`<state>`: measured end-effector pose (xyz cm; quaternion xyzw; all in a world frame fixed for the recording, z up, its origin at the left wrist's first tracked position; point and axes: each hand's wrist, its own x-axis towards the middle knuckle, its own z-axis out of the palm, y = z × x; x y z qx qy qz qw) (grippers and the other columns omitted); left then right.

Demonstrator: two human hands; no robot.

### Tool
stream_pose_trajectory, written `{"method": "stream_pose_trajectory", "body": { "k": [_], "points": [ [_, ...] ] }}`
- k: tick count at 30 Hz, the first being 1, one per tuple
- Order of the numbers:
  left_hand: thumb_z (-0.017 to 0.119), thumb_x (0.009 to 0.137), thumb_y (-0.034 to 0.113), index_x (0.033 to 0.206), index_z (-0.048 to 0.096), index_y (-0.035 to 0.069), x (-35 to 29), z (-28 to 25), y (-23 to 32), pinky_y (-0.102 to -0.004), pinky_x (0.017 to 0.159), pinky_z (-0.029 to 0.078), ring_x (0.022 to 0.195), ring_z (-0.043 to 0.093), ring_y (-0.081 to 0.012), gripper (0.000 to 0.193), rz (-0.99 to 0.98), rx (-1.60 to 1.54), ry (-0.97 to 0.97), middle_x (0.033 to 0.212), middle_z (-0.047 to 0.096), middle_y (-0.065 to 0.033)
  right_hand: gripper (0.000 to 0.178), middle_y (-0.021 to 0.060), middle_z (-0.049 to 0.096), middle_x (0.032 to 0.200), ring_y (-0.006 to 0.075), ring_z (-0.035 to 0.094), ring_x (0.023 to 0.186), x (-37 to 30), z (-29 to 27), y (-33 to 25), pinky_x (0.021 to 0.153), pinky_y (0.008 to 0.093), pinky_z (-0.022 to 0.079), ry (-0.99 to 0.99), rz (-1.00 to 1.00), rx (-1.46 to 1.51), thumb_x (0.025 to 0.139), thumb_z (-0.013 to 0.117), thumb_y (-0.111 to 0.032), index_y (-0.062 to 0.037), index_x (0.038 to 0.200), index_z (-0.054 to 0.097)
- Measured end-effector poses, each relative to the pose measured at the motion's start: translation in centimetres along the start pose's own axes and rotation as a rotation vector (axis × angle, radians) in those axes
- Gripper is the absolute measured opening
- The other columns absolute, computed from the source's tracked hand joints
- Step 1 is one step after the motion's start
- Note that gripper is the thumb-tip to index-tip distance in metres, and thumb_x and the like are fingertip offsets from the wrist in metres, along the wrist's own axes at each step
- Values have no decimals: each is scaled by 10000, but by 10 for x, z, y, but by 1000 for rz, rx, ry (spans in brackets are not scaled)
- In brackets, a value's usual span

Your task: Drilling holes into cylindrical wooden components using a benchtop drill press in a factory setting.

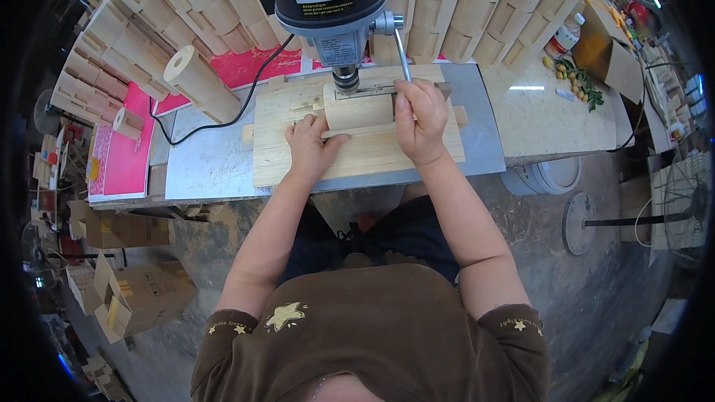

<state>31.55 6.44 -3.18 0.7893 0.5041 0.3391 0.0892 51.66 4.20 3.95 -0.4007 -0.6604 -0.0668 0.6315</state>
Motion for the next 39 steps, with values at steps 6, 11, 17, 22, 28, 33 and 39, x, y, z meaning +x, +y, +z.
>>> {"method": "stream_pose_trajectory", "body": {
  "k": [6,11,17,22,28,33,39],
  "points": [
    [736,640,342,1167,561,165,-1,0,2,-414,791,278,810,497,-202,583,-19,23,-9,780,514,-8,128,108,575,723,263,546,660,7,-6,-4,641,329,427,-33,19,-43,768,533,2,0,881,593],
    [740,636,342,1164,562,173,-3,-4,0,-427,806,282,808,499,-201,582,-27,9,-5,784,515,-2,184,116,535,604,252,552,570,106,-12,-44,573,343,436,29,78,-119,829,574,-182,-1,796,586],
    [756,624,312,1115,591,168,6,-1,5,-428,838,280,828,511,-205,538,-99,-77,-59,806,531,-16,319,232,594,770,389,574,721,189,14,10,637,410,437,-73,204,-324,850,498,-278,25,808,588],
    [781,587,291,1033,620,127,16,-7,10,-443,862,270,848,520,-192,501,-276,-307,-137,825,546,-29,349,90,607,901,182,568,793,146,-3,24,699,302,452,-218,386,221,870,537,-321,-19,1033,596],
    [829,503,209,889,642,59,10,-6,-2,-321,675,410,709,529,-175,455,-209,-492,-93,792,538,-31,402,110,601,998,189,557,927,30,-46,34,791,294,442,-978,466,-249,790,664,-238,2,1100,572],
    [812,524,114,828,633,39,-27,-79,-7,-254,598,423,671,499,-131,361,-50,-545,-62,730,513,-24,279,112,617,921,202,578,866,11,-66,6,769,290,447,-814,609,86,693,717,-71,20,941,630],
    [671,762,153,782,615,-22,-41,-168,-19,-223,587,472,630,589,-99,185,-567,-1096,427,747,633,-62,268,57,572,789,147,535,757,-1,-86,-26,671,255,412,-655,666,202,643,737,-36,-18,895,650]
  ]
}}
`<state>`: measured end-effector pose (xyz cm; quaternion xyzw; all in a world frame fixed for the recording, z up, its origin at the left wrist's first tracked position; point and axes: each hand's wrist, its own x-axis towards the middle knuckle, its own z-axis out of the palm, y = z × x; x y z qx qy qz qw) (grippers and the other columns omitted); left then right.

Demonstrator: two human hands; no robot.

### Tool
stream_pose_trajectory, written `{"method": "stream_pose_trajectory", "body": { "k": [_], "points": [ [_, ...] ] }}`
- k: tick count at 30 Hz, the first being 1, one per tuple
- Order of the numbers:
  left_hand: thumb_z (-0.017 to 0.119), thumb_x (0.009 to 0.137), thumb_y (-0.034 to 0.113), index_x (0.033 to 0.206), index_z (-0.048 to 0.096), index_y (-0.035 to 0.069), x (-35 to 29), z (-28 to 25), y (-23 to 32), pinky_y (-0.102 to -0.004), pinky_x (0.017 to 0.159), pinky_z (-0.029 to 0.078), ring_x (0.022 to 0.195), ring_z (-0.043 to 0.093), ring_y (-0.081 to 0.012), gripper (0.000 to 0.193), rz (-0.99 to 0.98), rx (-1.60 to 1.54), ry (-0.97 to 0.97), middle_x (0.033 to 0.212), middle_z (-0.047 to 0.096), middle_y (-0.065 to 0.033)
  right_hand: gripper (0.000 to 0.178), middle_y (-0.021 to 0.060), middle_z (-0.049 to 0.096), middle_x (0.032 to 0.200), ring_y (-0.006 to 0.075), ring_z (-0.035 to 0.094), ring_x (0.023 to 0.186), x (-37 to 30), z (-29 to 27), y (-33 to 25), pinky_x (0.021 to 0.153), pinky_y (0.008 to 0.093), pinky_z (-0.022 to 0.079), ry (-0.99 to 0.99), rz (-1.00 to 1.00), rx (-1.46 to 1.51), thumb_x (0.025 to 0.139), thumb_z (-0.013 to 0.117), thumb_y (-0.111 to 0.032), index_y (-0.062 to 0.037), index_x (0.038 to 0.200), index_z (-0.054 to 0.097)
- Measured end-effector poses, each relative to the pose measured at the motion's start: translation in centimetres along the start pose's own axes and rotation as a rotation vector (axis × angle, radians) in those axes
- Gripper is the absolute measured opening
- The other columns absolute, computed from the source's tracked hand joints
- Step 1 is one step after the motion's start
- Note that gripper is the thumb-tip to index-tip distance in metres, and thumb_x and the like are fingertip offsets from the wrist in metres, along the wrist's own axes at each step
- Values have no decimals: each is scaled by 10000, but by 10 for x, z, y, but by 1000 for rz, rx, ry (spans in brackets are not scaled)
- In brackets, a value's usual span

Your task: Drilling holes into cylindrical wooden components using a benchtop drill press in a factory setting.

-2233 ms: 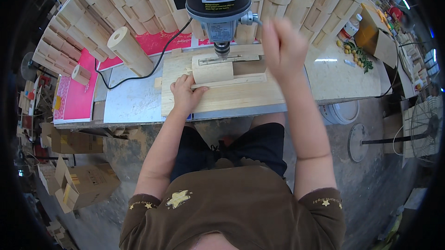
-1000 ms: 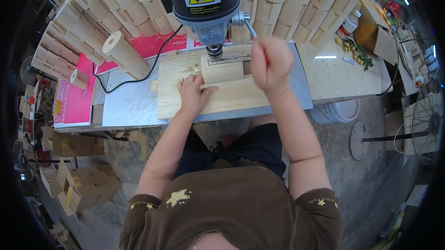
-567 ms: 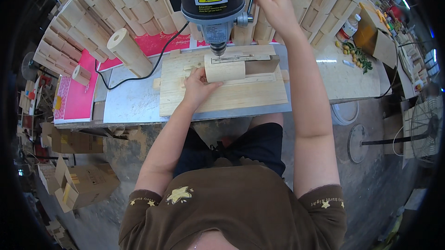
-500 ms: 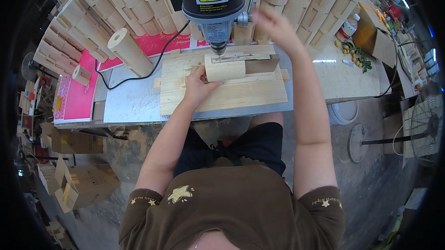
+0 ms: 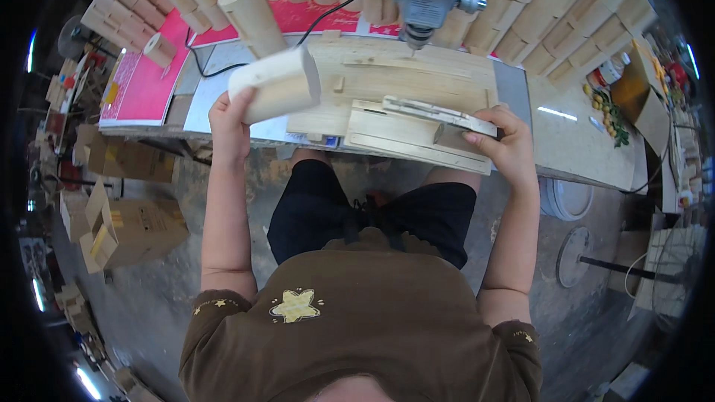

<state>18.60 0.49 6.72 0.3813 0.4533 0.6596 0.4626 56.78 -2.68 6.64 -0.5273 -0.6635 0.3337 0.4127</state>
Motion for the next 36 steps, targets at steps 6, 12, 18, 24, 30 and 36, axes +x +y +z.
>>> {"method": "stream_pose_trajectory", "body": {
  "k": [6,12,18,24,30,36],
  "points": [
    [693,744,195,833,618,-74,-13,-7,22,-219,561,472,608,608,-121,293,-179,-7,40,756,642,-115,231,38,560,804,154,513,779,6,43,-50,670,257,394,57,-274,-190,612,743,-33,-37,831,670],
    [701,737,191,811,626,-68,-30,-2,25,-216,566,473,602,605,-127,279,-224,119,-68,729,641,-114,246,32,558,814,153,518,810,10,42,-52,685,261,401,-7,-181,-58,616,741,-32,-40,852,673],
    [688,771,258,775,619,-55,-40,15,9,-212,567,449,582,577,-110,320,-366,91,-107,682,625,-101,258,28,552,811,143,524,791,4,43,-42,679,255,410,-13,-138,-18,622,737,-14,-33,871,673],
    [610,840,348,879,607,-32,-48,38,-23,-226,567,433,614,522,-86,382,-472,44,-324,704,578,-42,262,25,540,810,139,522,779,4,51,-27,673,246,408,-36,-105,-20,630,740,-24,-33,882,670],
    [742,706,197,980,583,-43,-42,58,-59,-242,617,450,691,508,-94,397,-163,446,-534,797,552,-37,253,33,544,822,144,522,783,10,35,16,668,248,409,32,-56,-86,635,741,-32,-24,877,667],
    [764,661,136,1104,546,1,-19,76,-97,-280,748,462,853,566,-151,511,170,482,-473,924,592,-72,310,54,558,851,172,540,806,37,18,37,699,254,426,93,-95,-184,642,746,-51,2,931,646]
  ]
}}
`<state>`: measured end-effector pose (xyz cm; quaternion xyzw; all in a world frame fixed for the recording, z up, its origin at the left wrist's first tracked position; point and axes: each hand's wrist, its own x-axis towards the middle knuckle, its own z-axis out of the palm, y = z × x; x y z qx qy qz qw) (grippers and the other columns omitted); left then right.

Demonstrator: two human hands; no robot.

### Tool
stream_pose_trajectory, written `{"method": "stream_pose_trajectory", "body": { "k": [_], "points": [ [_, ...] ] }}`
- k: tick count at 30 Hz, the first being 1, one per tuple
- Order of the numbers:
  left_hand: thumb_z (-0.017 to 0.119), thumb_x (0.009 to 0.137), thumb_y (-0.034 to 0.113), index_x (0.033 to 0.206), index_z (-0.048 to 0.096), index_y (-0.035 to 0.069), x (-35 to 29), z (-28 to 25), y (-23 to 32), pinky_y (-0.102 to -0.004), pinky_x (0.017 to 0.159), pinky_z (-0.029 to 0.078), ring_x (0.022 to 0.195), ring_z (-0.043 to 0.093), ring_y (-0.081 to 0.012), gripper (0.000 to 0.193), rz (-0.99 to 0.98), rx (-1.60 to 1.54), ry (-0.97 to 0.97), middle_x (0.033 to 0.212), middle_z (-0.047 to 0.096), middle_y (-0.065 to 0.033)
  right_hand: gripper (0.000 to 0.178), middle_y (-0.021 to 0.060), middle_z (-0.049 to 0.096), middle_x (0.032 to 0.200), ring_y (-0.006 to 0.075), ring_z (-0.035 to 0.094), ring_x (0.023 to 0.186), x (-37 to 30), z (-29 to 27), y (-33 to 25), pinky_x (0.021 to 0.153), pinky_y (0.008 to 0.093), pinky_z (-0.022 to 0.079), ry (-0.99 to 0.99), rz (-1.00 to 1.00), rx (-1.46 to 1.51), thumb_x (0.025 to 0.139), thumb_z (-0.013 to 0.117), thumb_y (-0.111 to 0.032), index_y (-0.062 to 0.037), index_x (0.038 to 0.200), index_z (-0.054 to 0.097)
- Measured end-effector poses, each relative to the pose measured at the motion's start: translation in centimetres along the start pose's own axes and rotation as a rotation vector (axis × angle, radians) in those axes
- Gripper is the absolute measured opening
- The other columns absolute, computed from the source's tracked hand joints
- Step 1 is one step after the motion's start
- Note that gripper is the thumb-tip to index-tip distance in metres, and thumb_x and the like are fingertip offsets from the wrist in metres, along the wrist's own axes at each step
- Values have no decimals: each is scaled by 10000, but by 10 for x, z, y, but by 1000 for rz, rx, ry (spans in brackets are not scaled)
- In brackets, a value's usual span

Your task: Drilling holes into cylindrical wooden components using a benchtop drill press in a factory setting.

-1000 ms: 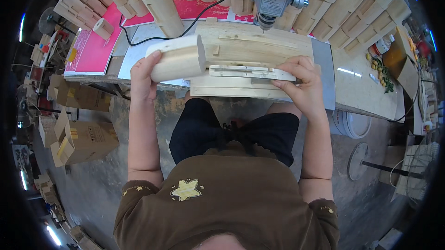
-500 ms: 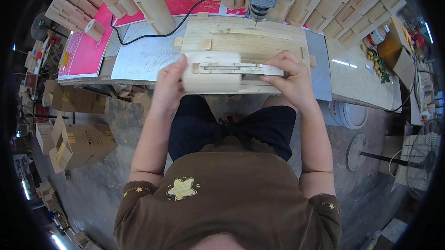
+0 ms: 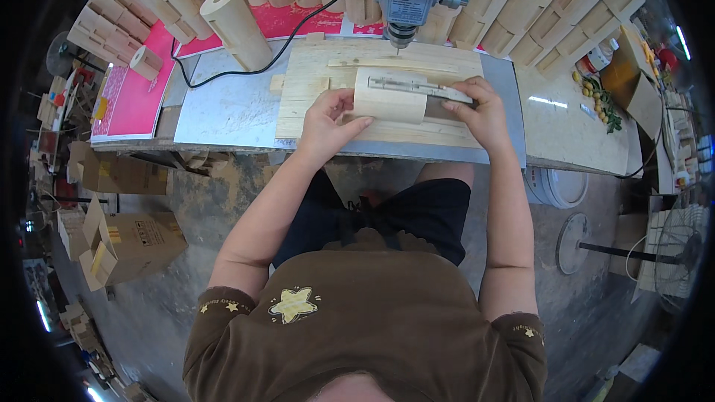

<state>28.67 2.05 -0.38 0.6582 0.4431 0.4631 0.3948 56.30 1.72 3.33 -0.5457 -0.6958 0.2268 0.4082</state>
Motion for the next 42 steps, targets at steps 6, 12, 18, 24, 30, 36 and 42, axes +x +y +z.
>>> {"method": "stream_pose_trajectory", "body": {
  "k": [6,12,18,24,30,36,42],
  "points": [
    [801,536,229,1167,530,59,19,9,-15,-402,872,349,924,485,-251,707,211,471,68,909,552,-57,335,64,562,864,189,545,835,33,7,12,732,268,434,69,5,-78,642,751,-66,8,948,638],
    [789,549,267,1167,553,112,33,-5,-39,-386,874,279,903,468,-213,680,245,635,98,845,545,-2,327,56,571,905,211,536,898,46,28,7,795,289,422,98,-34,-106,641,745,-52,0,944,635],
    [771,582,258,1087,597,153,35,-13,-43,-366,821,290,867,476,-198,545,188,621,16,789,536,13,387,24,568,955,163,524,935,60,-2,-15,828,288,417,141,-116,347,709,691,-32,-27,1072,556],
    [757,615,262,1147,582,157,36,-13,-40,-356,797,294,832,484,-191,570,168,644,-10,775,521,15,233,20,550,836,89,510,803,149,-61,-90,683,253,441,324,-258,122,897,522,-201,-41,1063,561],
    [753,623,259,1130,590,164,39,-11,-43,-342,767,309,800,496,-179,541,174,629,-38,761,511,11,297,172,583,725,283,561,683,147,-62,-132,623,354,430,391,-143,-240,859,502,-262,16,806,591],
    [757,618,256,1113,599,163,37,-14,-42,-339,760,316,779,501,-180,527,159,616,-39,746,512,12,115,89,551,665,195,564,608,71,-51,-128,534,285,419,387,-255,-631,832,575,-120,-8,855,587],
    [759,615,255,1110,600,158,38,-14,-40,-339,756,321,774,507,-183,529,139,609,-44,743,520,6,49,99,521,624,215,510,518,23,7,-82,481,297,391,498,-329,-247,805,585,-56,-12,812,604]
  ]
}}
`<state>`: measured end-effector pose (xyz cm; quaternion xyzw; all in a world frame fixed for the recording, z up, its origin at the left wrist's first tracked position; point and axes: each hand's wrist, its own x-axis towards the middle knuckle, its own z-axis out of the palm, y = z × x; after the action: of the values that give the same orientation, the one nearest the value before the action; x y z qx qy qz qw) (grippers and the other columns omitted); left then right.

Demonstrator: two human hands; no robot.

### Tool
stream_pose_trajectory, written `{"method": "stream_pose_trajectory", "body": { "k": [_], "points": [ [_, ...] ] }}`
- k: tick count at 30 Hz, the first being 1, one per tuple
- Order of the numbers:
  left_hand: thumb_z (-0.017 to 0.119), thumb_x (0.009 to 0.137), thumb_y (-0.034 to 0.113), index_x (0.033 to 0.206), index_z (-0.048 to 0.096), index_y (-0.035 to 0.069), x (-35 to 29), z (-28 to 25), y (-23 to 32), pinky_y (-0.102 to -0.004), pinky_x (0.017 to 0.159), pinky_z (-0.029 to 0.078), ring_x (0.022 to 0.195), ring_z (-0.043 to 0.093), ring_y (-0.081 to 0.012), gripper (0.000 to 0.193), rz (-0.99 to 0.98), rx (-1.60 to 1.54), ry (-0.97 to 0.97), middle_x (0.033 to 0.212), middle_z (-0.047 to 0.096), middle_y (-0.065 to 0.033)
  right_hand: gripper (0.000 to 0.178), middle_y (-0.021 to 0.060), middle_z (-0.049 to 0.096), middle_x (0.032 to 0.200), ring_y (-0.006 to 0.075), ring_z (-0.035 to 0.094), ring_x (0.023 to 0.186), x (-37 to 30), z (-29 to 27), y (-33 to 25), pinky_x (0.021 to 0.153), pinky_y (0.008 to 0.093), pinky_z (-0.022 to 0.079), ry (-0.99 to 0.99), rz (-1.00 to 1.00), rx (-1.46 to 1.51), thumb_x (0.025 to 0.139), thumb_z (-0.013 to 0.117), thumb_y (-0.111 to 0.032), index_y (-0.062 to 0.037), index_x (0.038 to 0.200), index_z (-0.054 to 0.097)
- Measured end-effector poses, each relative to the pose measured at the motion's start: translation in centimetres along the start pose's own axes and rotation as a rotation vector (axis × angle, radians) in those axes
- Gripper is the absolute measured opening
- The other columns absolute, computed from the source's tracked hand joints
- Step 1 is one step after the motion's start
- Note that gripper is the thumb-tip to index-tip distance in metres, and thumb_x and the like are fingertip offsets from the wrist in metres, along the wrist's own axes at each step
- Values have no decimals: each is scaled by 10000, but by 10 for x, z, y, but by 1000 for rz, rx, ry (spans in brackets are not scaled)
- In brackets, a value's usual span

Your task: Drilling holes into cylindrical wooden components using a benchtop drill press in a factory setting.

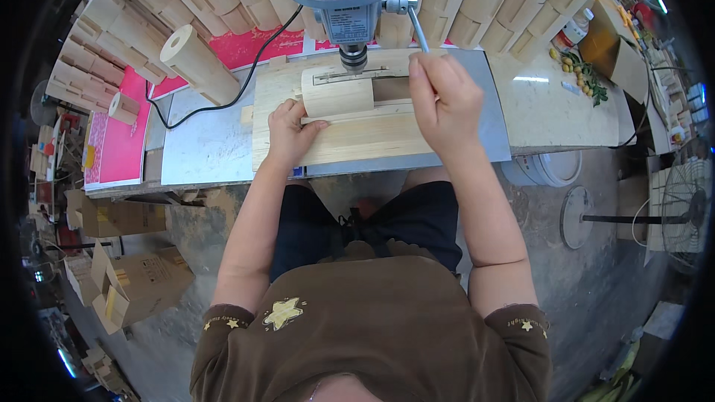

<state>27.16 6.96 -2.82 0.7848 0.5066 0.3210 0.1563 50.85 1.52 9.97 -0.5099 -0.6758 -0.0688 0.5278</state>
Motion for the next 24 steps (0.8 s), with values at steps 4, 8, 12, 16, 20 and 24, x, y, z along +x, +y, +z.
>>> {"method": "stream_pose_trajectory", "body": {
  "k": [4,8,12,16,20,24],
  "points": [
    [761,612,255,1113,598,148,4,5,1,-338,755,323,777,509,-184,537,2,-6,-6,750,525,4,51,82,532,640,191,514,549,-21,26,27,504,281,403,72,13,108,795,582,-15,-5,837,608],
    [761,613,249,1113,599,141,2,7,-4,-337,755,324,770,506,-184,537,23,0,18,749,524,3,49,79,534,648,184,516,579,-21,32,31,502,274,394,84,-1,161,798,576,-14,-2,838,601],
    [762,611,250,1108,604,137,0,6,-3,-337,757,321,763,504,-185,533,-5,-11,22,753,526,4,39,91,510,615,189,505,547,2,10,17,490,284,379,99,-154,91,806,581,-45,-19,777,587],
    [761,612,268,1114,601,149,-2,9,3,-364,785,299,786,506,-190,541,25,66,70,762,527,5,220,86,462,581,148,458,572,80,-18,-9,546,248,369,1,8,-73,887,515,-170,16,785,573],
    [748,631,311,1138,587,165,6,32,28,-404,814,278,843,510,-202,552,36,104,75,792,536,1,304,162,593,689,227,571,648,159,4,17,614,335,434,-14,41,-350,850,507,-265,22,811,599],
    [742,640,314,1157,576,185,7,32,31,-413,824,275,845,509,-211,558,-1,43,20,804,535,-9,288,142,571,651,160,540,643,172,14,42,608,303,432,-37,10,-421,844,517,-249,24,824,605]
  ]
}}
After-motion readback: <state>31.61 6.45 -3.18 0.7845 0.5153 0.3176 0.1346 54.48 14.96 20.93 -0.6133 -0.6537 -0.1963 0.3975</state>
